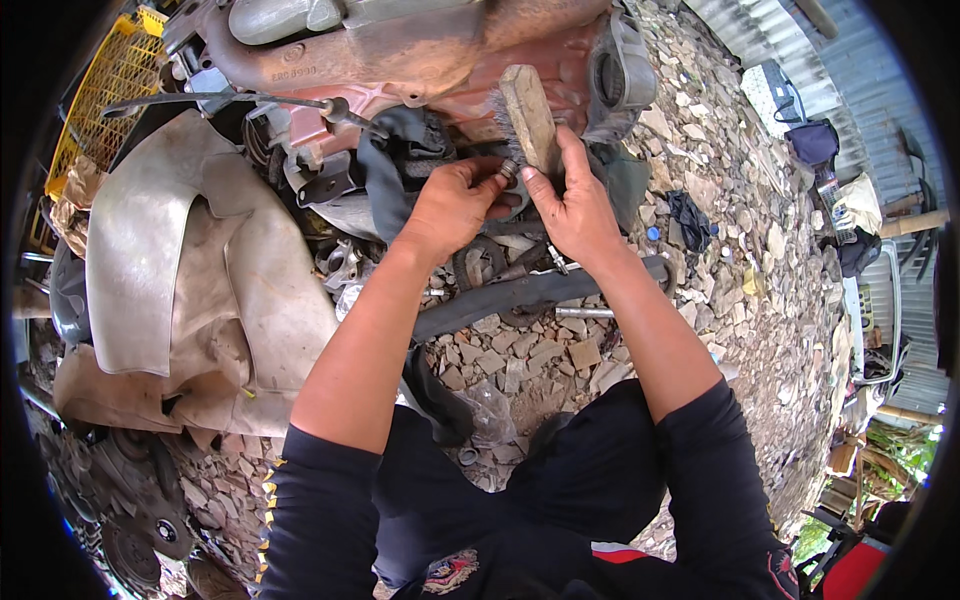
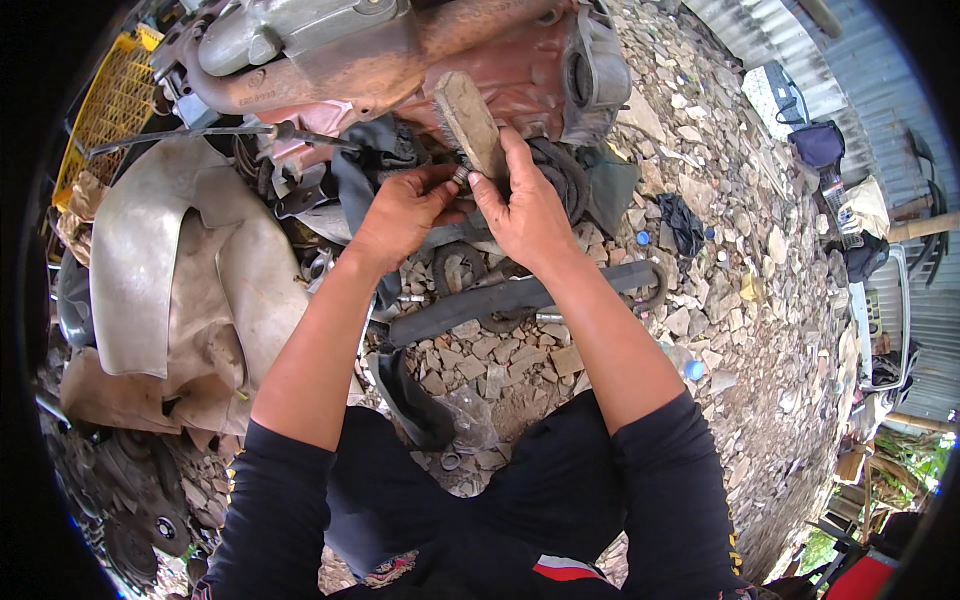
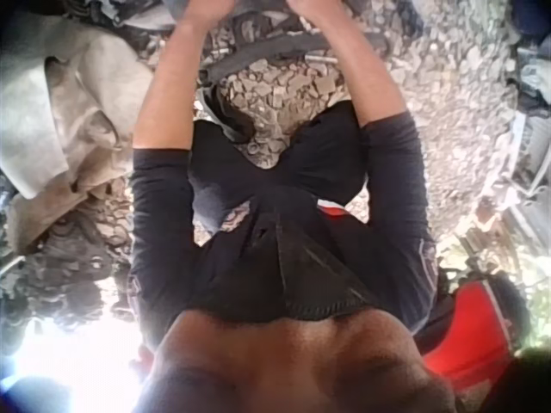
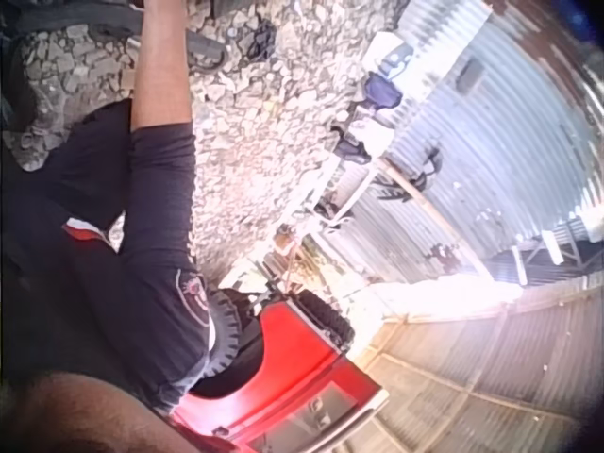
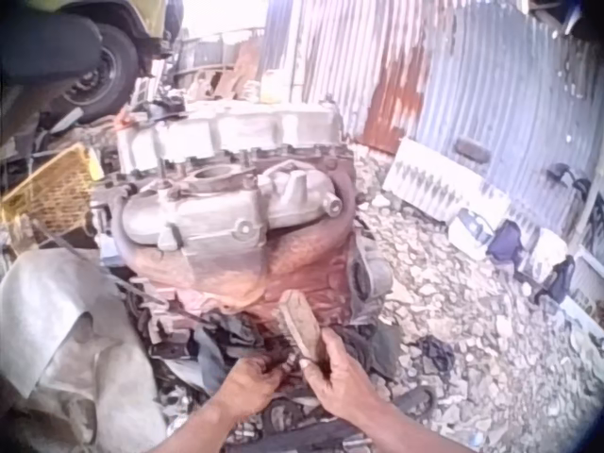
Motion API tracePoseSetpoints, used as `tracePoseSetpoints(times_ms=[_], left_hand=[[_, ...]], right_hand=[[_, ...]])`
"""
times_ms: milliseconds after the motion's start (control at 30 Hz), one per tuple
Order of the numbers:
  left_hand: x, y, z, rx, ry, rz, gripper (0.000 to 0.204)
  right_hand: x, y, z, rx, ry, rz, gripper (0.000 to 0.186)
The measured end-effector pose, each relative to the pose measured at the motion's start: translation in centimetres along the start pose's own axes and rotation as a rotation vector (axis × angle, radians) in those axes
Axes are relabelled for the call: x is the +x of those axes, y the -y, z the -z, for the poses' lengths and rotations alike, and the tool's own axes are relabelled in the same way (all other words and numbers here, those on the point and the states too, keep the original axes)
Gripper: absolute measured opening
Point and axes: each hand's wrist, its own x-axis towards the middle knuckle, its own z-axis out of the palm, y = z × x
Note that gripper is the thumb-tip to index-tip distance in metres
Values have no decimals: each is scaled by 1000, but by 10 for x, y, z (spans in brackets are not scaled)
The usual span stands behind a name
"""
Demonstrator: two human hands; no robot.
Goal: The person loosens a bolt on an engine block with a wrench and then cleans a spark plug with a wire brush.
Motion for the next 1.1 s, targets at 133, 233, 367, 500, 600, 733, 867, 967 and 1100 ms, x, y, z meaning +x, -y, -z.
tracePoseSetpoints(times_ms=[133, 233, 367, 500, 600, 733, 867, 967, 1100], left_hand=[[1, 2, 3, 215, -23, -35, 36], [4, 5, 11, 168, -80, -61, 35], [5, 1, 11, 115, -150, -51, 33], [9, 14, 12, 229, -134, 13, 32], [2, 6, 5, 102, -154, -38, 32], [2, -2, 19, -63, -144, -7, 34], [4, 10, 11, 102, -76, 34, 34], [1, 14, 11, 8, -103, -19, 33], [1, -1, 16, -181, -82, 61, 27]], right_hand=[[0, -3, -1, -44, 11, 53, 60], [-5, -16, 1, -108, 77, 20, 58], [-10, -35, 6, -101, 81, -36, 55], [1, -11, -2, -105, -51, 96, 54], [-5, -15, -13, -141, -62, 152, 51], [-16, -51, 3, -279, -28, 11, 50], [8, -18, -4, 49, -203, 94, 46], [-3, -4, -15, -120, -74, 117, 47], [-10, -37, 2, -265, -99, 35, 49]])
